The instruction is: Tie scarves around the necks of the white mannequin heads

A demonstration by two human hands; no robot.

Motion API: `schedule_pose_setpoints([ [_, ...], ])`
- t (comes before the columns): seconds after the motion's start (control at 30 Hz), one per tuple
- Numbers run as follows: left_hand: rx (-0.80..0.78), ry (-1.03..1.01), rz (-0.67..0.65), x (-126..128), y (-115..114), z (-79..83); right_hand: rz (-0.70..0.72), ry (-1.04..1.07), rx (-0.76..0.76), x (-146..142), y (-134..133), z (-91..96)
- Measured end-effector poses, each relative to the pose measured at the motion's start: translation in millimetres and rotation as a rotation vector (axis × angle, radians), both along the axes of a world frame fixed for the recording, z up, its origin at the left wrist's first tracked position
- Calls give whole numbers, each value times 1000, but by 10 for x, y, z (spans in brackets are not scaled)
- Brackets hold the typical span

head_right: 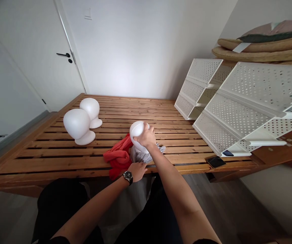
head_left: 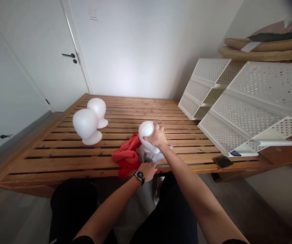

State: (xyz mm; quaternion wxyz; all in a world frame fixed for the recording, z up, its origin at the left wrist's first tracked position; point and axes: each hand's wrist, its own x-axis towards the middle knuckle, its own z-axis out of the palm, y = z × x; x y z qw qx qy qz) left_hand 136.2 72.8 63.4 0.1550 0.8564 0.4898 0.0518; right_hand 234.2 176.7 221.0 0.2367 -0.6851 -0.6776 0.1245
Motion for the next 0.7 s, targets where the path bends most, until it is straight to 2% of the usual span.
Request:
schedule_pose_setpoints([
  [0.17, -19, 22, 232, -54, 111, -25, 4, 1, 13, 3, -11, -12],
  [0.3, 34, 14, 350, -190, 199, 4, -1, 14, -13, 41, -4, 88],
  [0.5, 204, -23, 139, -274, 321, 146, 24, -14, 11, 111, 20, 372],
  [0.6, 286, 10, 49, -279, 366, 211, 38, -22, 22, 115, 22, 411],
  [0.7, 334, 13, -96, -302, 381, 204, 38, -52, 39, 104, 13, 381],
])
